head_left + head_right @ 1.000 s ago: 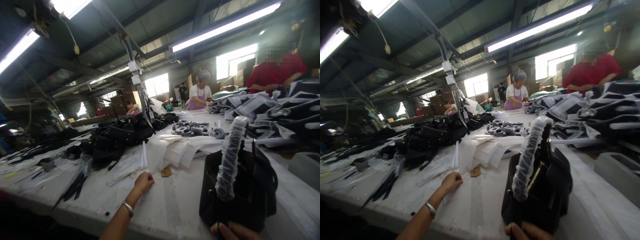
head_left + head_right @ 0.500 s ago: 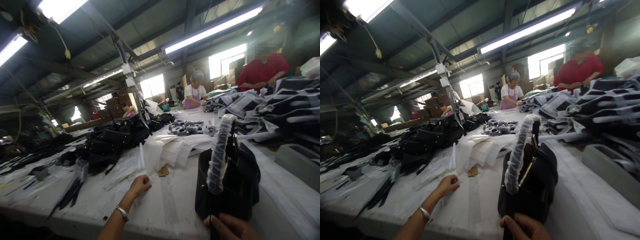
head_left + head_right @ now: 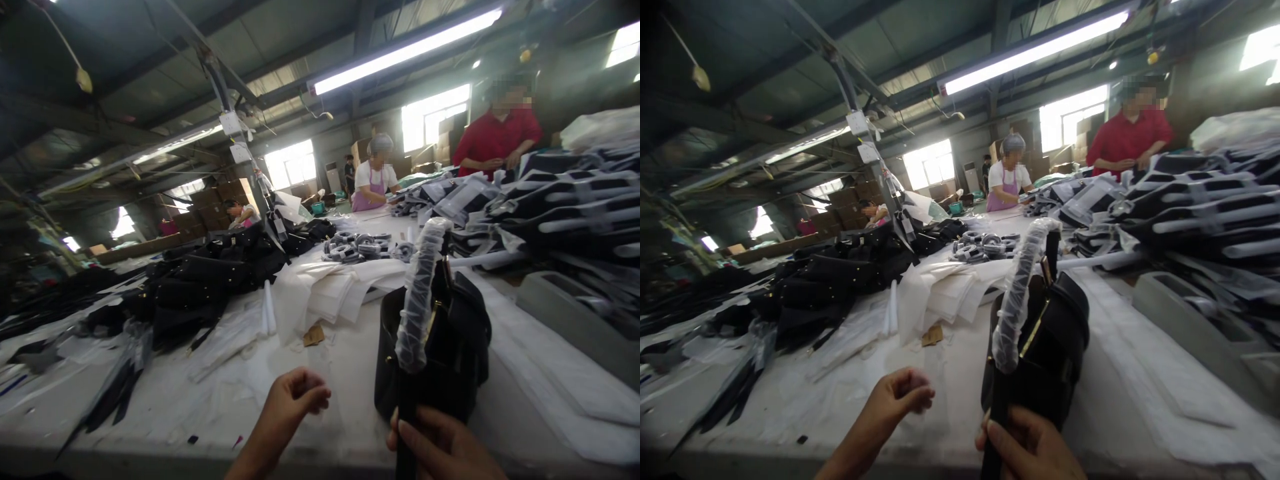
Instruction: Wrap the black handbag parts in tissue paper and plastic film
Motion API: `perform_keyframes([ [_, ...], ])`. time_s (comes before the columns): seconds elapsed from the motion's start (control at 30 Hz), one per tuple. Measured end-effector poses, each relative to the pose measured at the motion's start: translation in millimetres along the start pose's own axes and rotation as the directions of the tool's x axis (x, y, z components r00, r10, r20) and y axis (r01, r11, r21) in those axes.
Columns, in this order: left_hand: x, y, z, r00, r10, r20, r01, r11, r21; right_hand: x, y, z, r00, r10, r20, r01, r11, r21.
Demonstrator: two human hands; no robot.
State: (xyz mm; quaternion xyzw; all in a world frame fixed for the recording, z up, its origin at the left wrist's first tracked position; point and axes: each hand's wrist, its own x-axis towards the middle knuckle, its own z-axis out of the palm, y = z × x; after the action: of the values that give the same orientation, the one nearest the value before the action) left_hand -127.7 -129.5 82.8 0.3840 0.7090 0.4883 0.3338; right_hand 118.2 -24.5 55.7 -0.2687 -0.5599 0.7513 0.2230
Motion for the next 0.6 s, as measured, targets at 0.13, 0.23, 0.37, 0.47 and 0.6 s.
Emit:
perform_keyframes([
  [0.13, -31.8, -6.5, 34.1, 0.994, -0.084, 0.076, 0.092, 0.991, -0.099, -5.8, -3.7, 5.1, 0.997, -0.038, -0.065, 0.041, 0.998, 0.041],
  [0.23, -48.1, -14.9, 46.7, 0.987, -0.138, 0.085, 0.151, 0.975, -0.165, -10.9, -8.1, 8.3, 0.995, -0.054, -0.08, 0.059, 0.997, 0.056],
  [0.37, -62.9, -21.8, 56.3, 0.976, -0.174, 0.129, 0.197, 0.961, -0.193, -14.3, -11.3, 15.0, 0.985, -0.078, -0.153, 0.092, 0.992, 0.088],
  [0.47, -71.6, -20.6, 60.9, 0.972, -0.201, 0.125, 0.222, 0.957, -0.185, -14.0, -12.4, 20.9, 0.973, -0.105, -0.206, 0.13, 0.985, 0.114],
  [0.6, -79.9, -18.0, 63.2, 0.962, -0.244, 0.126, 0.266, 0.943, -0.202, -12.4, -13.5, 26.8, 0.953, -0.147, -0.264, 0.188, 0.972, 0.138],
])
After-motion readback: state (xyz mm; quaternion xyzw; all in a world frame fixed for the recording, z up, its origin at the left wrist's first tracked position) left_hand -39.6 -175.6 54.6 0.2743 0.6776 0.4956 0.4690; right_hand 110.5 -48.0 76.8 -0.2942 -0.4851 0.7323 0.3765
